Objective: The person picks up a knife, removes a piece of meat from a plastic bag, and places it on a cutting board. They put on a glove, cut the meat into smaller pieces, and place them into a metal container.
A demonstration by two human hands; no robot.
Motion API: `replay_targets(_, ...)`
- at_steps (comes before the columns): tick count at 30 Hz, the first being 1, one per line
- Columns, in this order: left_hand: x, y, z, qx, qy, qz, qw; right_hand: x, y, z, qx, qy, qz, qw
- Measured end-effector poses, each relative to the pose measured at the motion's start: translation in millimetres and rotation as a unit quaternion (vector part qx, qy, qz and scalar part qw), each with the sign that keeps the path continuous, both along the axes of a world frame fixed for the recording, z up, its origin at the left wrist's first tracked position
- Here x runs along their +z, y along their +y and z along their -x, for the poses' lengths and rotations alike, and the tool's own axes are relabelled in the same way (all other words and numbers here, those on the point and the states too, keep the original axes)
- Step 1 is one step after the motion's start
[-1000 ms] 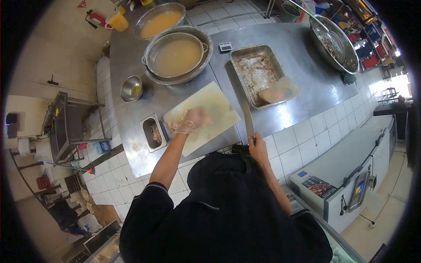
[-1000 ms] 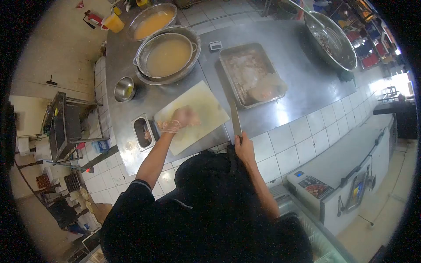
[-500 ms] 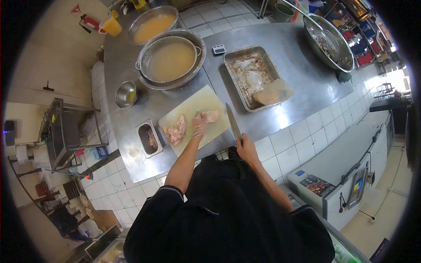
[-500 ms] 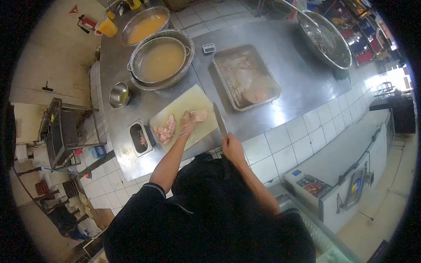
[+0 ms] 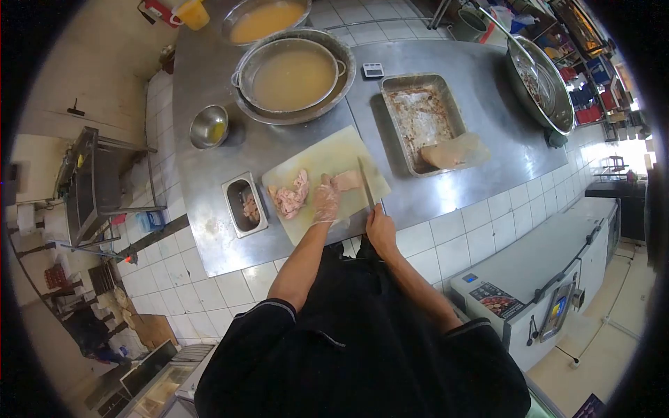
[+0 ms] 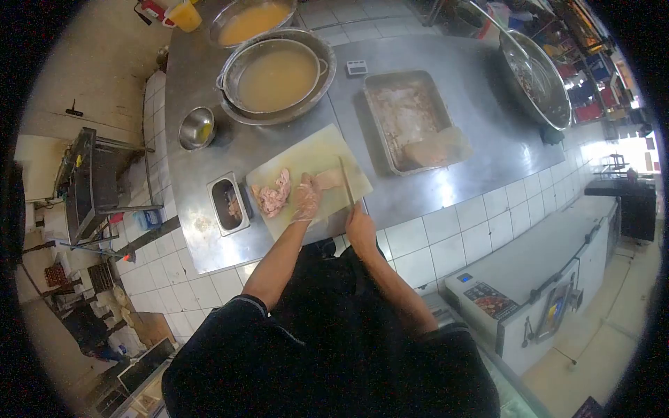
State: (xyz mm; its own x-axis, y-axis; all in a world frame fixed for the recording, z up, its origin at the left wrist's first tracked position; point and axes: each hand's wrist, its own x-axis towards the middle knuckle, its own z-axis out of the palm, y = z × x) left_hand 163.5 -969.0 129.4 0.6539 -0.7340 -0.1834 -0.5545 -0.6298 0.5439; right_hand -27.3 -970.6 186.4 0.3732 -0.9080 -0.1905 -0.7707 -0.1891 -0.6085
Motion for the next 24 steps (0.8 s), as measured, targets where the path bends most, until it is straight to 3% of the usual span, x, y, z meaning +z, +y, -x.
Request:
replay_targets(5, 8.6, 4.7, 1.3, 0.021, -0.108, 0.061, 0.992, 2.8, 1.5, -0.1, -0.007, -0.005, 0.018, 1.0)
replay_targets(8, 50.1, 8.3, 5.3, -0.024, -0.159, 0.162, 0.974, -1.1, -0.4, 6.9, -0.005, 0.011, 0.026, 1.0)
replay_targets(11, 11.0, 5.6, 15.2, -0.159, -0.133, 0.268, 0.941, -2.7, -5.2, 5.0, -0.013, 0.013, 0.036, 0.999)
replay_targets(14, -14.6, 2.1, 29.9, -0.147, -0.055, 0.273, 0.949, 1.8, -12.7, -0.6, 0.021, 0.029, 0.044, 0.998)
replay_targets(24, 3.0, -3.0, 36.3, -0.089, -0.053, 0.31, 0.945, -12.8, -76.7, -55.3, 0.147, 0.068, 0.056, 0.985)
